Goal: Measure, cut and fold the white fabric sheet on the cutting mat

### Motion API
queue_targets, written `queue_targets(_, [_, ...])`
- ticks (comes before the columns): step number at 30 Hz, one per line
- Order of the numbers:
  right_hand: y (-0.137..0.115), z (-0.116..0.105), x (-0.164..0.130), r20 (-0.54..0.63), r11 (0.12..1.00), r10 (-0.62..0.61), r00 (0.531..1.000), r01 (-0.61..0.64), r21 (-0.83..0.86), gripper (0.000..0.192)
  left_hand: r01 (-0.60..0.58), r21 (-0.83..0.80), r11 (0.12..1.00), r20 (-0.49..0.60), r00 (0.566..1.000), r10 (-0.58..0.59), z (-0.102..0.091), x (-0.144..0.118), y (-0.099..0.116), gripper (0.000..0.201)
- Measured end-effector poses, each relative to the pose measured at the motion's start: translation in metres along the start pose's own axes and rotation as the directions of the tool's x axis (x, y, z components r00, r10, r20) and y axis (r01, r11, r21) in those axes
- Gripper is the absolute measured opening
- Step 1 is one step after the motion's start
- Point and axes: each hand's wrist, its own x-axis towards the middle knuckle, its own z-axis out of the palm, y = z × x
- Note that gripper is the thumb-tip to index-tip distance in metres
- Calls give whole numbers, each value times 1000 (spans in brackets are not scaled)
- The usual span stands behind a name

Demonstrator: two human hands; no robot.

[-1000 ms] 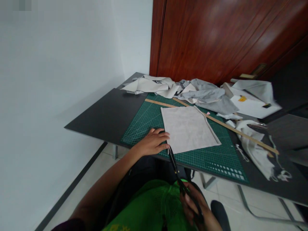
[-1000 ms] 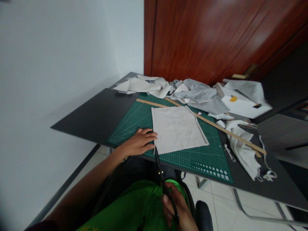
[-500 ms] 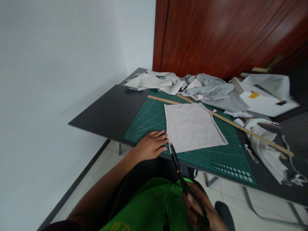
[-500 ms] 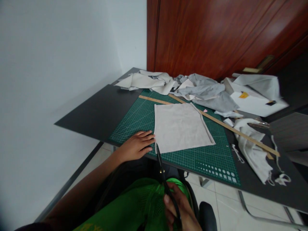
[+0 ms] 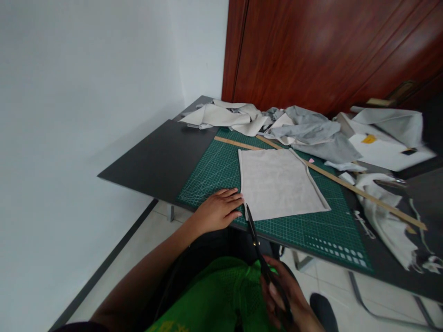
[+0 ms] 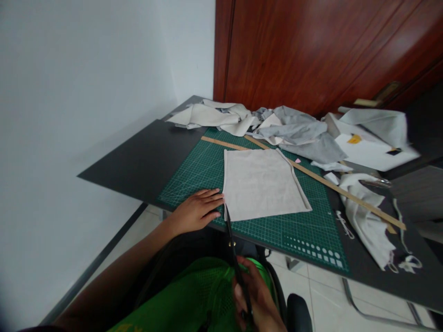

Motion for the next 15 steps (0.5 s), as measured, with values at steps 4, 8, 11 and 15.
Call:
queue_targets(4, [-7,4,-9,-91,997,71,993,-67,40,69,3,-3,1000,-10,1000,-3,0,0,0,43])
queue_targets(8, [-5,8,4,-44,999,30,999,-28,47,72,1,19,1000,0,1000,-1,0,0,1,44])
queue_targets(11, [-1,9,13,-54,997,6,999,-2,83,70,-4,29,1000,2,1000,4,0,0,1,40])
queue_targets(15, [1,10,15,-64,996,-19,998,24,86,70,-10,24,1000,-11,1000,10,1,0,0,39])
